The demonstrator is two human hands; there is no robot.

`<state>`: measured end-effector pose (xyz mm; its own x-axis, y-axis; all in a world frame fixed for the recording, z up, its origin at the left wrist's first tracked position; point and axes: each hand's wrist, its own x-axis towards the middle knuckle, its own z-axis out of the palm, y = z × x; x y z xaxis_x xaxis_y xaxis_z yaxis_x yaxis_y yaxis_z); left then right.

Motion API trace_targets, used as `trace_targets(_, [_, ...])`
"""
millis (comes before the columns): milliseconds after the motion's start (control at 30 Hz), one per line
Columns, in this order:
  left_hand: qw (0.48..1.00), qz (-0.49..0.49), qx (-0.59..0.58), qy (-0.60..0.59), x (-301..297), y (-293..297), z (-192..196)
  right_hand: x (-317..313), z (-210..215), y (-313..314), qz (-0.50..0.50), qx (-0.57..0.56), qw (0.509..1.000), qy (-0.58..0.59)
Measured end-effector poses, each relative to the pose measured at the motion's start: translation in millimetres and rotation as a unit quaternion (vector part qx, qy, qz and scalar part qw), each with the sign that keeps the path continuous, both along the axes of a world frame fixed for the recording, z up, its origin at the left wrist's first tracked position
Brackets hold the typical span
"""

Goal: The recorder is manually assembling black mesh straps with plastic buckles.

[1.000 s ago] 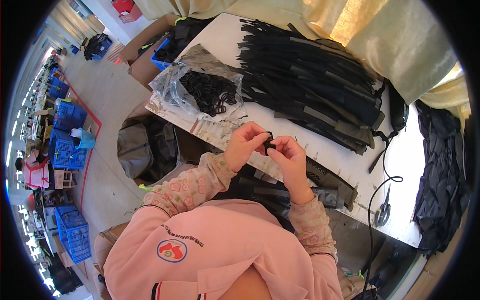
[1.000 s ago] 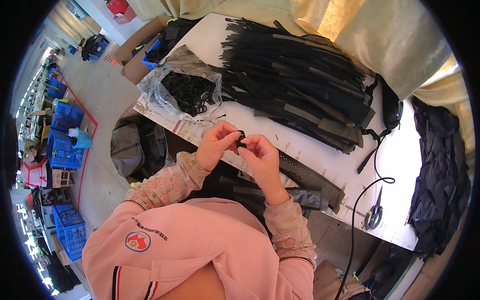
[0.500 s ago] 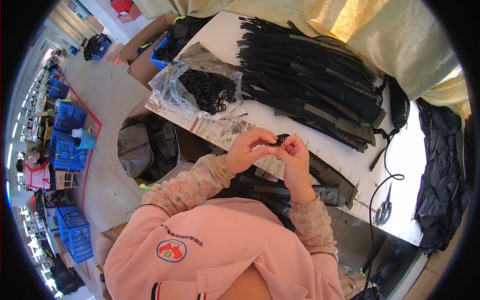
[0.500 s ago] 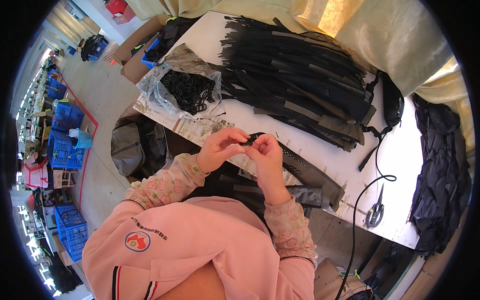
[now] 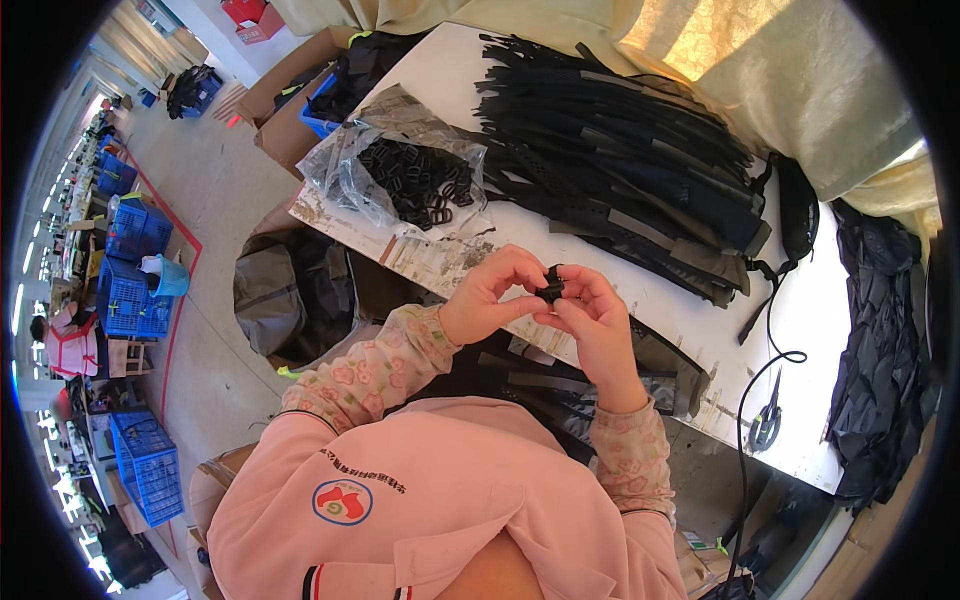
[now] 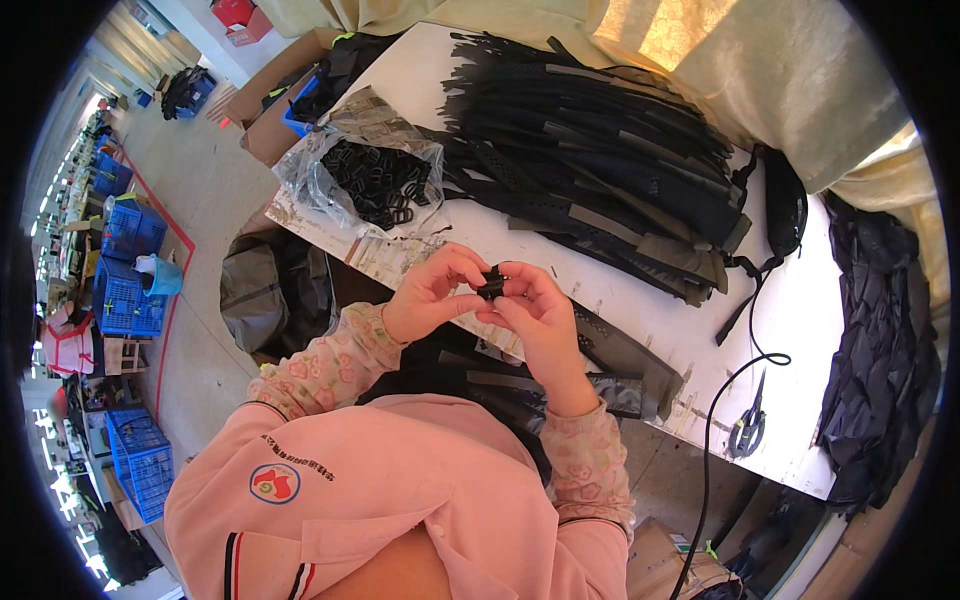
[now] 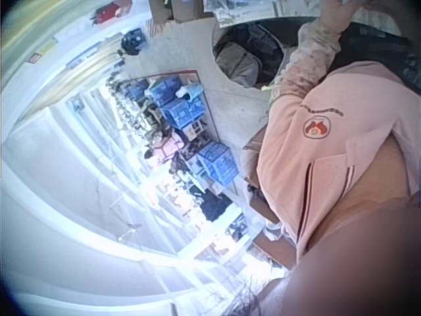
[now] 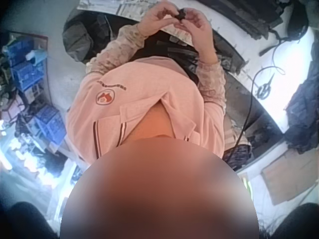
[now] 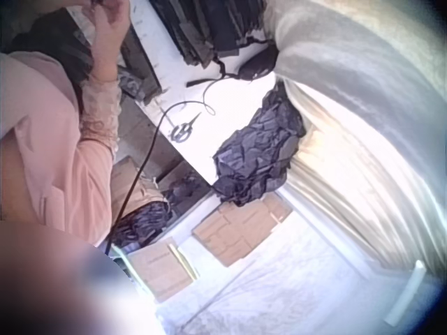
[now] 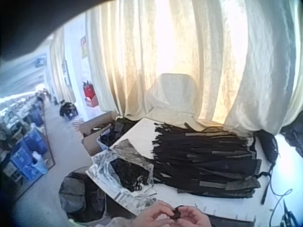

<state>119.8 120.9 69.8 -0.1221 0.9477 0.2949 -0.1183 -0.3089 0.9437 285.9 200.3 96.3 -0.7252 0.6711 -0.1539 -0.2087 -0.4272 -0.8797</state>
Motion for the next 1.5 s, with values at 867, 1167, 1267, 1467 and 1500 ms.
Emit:
trace_targets(867, [0.933,-0.074,-0.22,-0.275,7.8,-66.7,-8.4,10.2,-21.4,62.1,0.015,0.355,0.907,-0.226])
trace_targets(1167, [0.883,0.324,-0.338,-0.003,-35.6,-138.5,-59.8,47.5,-60.2,137.0,-0.141,0.684,0.604,-0.383])
trace_targets(1267, [0.881,0.366,-0.211,0.215,-33.2,-115.1,-43.0,51.0,-55.7,132.6,-0.15,0.694,0.605,-0.36])
trace_targets(1467, [0.85,-0.054,-0.348,-0.392,12.6,-26.4,-25.4,72.7,-36.9,82.8,-0.116,0.713,0.599,-0.345])
trace_targets(1500, [0.85,-0.053,-0.345,-0.394,16.6,-15.3,-36.7,80.5,-36.7,73.2,-0.095,0.703,0.615,-0.343])
